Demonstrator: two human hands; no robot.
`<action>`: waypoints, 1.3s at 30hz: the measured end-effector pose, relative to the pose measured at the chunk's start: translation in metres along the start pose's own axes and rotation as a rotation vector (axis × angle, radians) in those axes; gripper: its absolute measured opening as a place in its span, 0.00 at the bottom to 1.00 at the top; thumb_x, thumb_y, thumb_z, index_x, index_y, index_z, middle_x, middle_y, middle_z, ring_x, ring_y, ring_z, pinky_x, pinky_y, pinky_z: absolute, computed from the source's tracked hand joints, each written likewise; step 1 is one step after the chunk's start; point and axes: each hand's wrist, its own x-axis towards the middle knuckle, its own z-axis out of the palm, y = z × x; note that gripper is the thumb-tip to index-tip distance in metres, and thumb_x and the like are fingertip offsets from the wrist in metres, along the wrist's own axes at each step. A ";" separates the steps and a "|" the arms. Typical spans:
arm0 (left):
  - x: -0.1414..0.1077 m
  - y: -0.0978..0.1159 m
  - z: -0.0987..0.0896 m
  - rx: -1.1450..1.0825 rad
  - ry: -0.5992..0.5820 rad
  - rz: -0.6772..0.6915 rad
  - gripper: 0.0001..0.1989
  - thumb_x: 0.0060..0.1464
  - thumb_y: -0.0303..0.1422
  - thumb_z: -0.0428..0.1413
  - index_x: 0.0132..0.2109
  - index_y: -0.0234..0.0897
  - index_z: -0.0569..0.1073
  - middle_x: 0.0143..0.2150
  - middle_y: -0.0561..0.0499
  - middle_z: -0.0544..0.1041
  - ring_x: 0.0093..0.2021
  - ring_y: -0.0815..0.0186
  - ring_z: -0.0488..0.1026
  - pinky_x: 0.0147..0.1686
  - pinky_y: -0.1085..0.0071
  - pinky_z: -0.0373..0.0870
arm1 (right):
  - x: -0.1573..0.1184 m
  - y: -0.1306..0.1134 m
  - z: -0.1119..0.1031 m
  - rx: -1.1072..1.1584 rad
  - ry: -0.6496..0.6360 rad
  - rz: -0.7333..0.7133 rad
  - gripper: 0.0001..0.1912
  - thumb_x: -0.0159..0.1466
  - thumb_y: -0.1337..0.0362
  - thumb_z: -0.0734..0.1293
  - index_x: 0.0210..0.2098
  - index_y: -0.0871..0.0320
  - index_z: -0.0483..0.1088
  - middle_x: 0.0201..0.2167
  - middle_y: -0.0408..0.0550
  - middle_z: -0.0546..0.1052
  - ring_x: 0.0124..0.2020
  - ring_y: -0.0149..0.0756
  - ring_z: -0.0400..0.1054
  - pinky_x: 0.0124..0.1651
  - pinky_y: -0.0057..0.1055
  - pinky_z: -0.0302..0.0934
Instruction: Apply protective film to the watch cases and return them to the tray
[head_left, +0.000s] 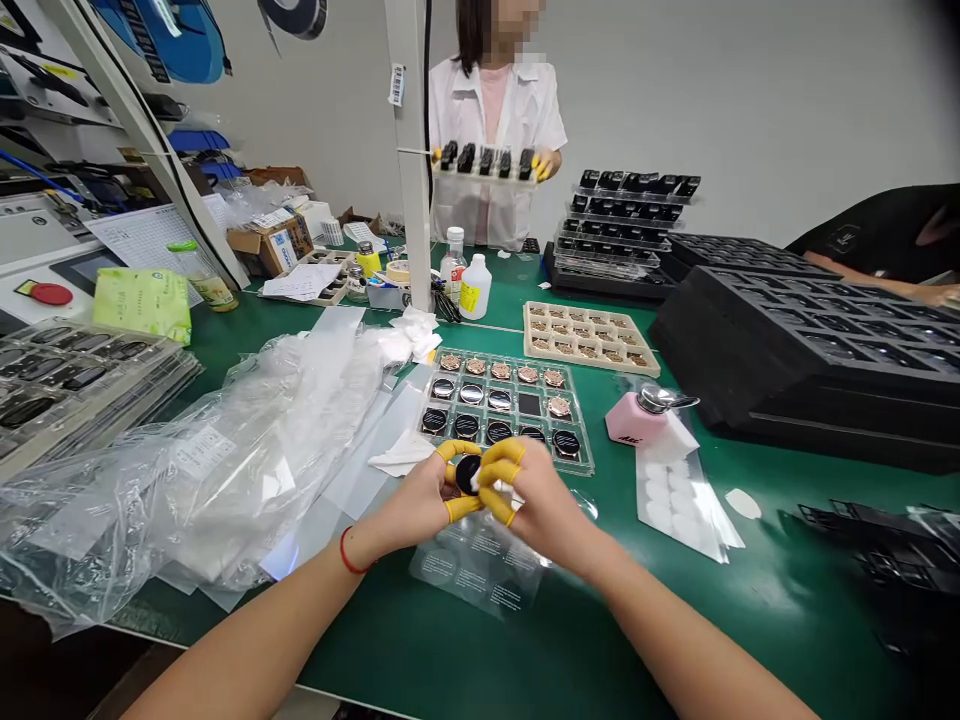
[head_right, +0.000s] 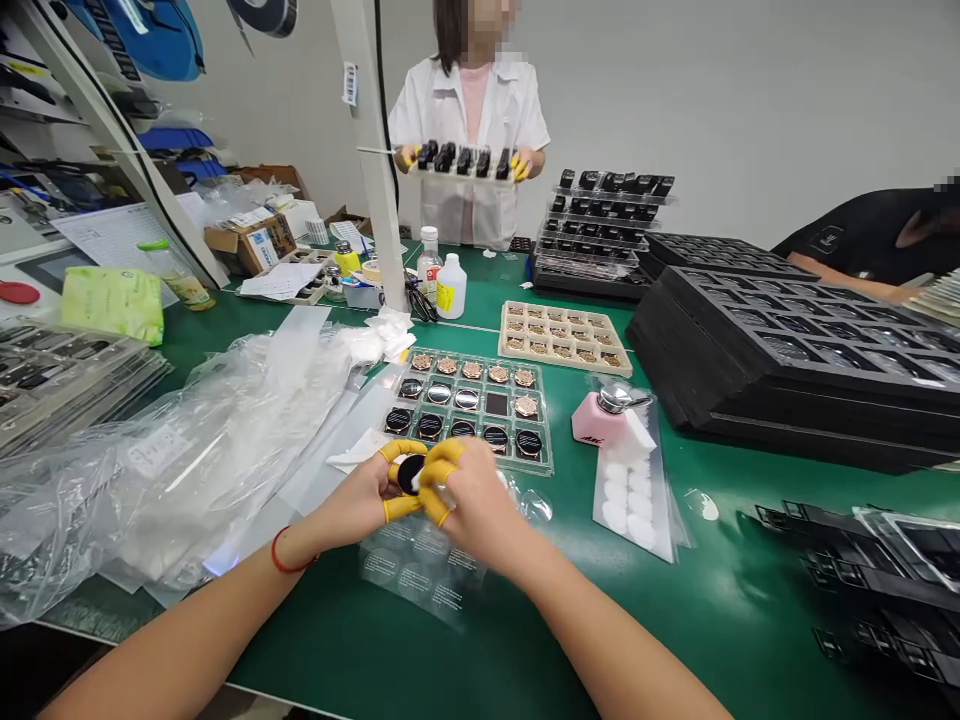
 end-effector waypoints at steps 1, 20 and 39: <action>0.000 0.000 0.001 -0.001 -0.018 0.021 0.23 0.46 0.26 0.57 0.50 0.40 0.63 0.34 0.54 0.70 0.30 0.70 0.67 0.28 0.75 0.63 | 0.000 -0.005 0.004 0.012 0.014 -0.058 0.06 0.62 0.67 0.61 0.34 0.55 0.70 0.35 0.47 0.72 0.38 0.37 0.60 0.44 0.37 0.52; 0.004 -0.004 0.007 -0.018 0.028 0.078 0.20 0.49 0.29 0.58 0.50 0.39 0.63 0.37 0.52 0.71 0.35 0.68 0.69 0.33 0.73 0.66 | 0.001 0.001 0.036 0.000 0.370 -0.045 0.05 0.62 0.68 0.62 0.35 0.55 0.70 0.30 0.46 0.73 0.35 0.36 0.60 0.40 0.36 0.53; 0.000 -0.013 0.004 -0.103 0.082 0.218 0.22 0.55 0.31 0.54 0.55 0.43 0.55 0.60 0.44 0.61 0.59 0.58 0.62 0.55 0.58 0.64 | 0.003 0.009 -0.001 0.487 -0.112 0.562 0.08 0.58 0.66 0.60 0.34 0.56 0.70 0.36 0.46 0.74 0.41 0.37 0.66 0.45 0.36 0.58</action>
